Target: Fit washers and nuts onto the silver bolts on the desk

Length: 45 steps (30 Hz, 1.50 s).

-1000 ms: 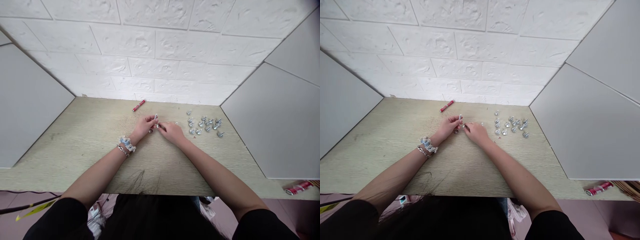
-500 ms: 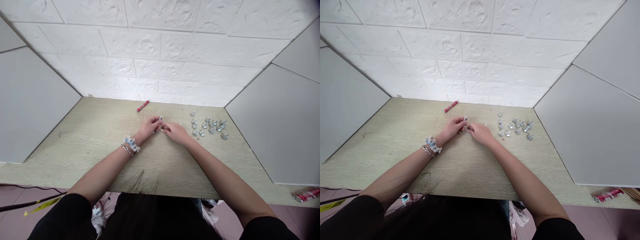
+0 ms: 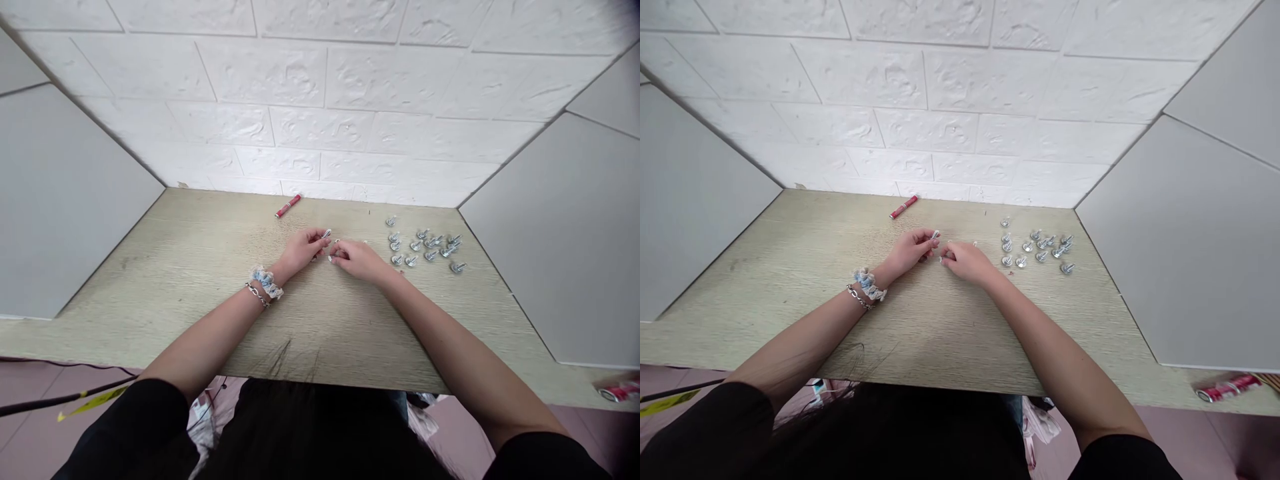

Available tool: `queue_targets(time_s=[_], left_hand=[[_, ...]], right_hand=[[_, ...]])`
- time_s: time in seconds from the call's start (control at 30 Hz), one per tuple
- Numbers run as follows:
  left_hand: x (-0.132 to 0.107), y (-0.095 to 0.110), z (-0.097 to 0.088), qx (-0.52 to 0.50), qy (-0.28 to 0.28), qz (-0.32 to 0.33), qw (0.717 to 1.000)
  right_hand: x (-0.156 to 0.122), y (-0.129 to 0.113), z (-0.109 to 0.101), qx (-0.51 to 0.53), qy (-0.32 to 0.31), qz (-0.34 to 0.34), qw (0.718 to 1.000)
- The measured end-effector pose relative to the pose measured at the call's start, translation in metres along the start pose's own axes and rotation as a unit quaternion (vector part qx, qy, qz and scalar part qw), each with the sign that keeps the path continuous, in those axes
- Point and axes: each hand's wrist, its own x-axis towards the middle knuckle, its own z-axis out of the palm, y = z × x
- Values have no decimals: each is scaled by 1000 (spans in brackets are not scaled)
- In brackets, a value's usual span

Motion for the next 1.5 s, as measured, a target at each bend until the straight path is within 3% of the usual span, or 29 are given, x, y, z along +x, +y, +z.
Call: queue_targets(time_s=[0.37, 0.6, 0.7, 1.03, 1.17, 1.5], left_hand=[[1, -2, -1, 39, -7, 12, 999], [0, 2, 0, -61, 102, 24, 993], [1, 3, -1, -73, 120, 38, 989], [-3, 0, 1, -29, 69, 9, 997], [-4, 1, 1, -20, 63, 2, 998], [0, -5, -1, 35, 54, 51, 997]], right_hand=[[-2, -3, -4, 33, -24, 18, 999], [-3, 0, 0, 30, -6, 7, 1000], [-4, 0, 1, 26, 5, 8, 1000], [-6, 3, 9, -3, 55, -40, 998], [-4, 4, 8, -22, 39, -36, 998], [-13, -11, 13, -122, 51, -36, 991]])
